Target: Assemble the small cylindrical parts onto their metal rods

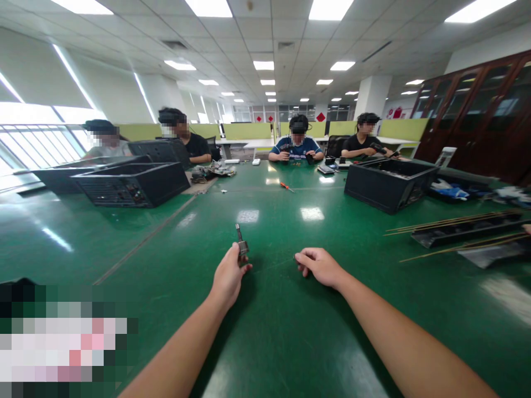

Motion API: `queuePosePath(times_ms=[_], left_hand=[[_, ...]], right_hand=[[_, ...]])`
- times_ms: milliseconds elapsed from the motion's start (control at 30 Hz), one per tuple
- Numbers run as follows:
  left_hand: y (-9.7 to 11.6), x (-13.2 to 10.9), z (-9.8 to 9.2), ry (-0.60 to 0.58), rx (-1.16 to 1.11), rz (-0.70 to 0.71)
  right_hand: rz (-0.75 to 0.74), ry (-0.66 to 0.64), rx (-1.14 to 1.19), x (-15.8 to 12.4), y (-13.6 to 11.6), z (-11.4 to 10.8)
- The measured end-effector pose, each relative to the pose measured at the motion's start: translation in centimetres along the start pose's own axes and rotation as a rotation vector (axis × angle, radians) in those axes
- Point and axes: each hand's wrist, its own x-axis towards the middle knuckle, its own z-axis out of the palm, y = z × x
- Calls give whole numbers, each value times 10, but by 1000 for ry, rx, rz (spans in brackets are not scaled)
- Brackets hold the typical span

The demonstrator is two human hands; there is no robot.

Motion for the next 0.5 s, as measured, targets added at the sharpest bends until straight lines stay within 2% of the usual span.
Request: queuePosePath(times_ms=[133, 233, 300, 400, 500], left_hand=[[15, -7, -2, 66, -74, -31], [37, -20, -21, 74, 132, 48], [53, -35, -48, 79, 477, 164], [66, -62, -109, 161, 1116, 307], [62, -83, -175, 169, 1398, 481]], right_hand=[[-1, -3, -14, 0, 0, 1], [-5, -8, -29, 0, 1, 2], [-7, -9, -42, 1, 0, 2], [-7, -12, -63, 1, -2, 3], [-9, -19, -76, 1, -3, 5]])
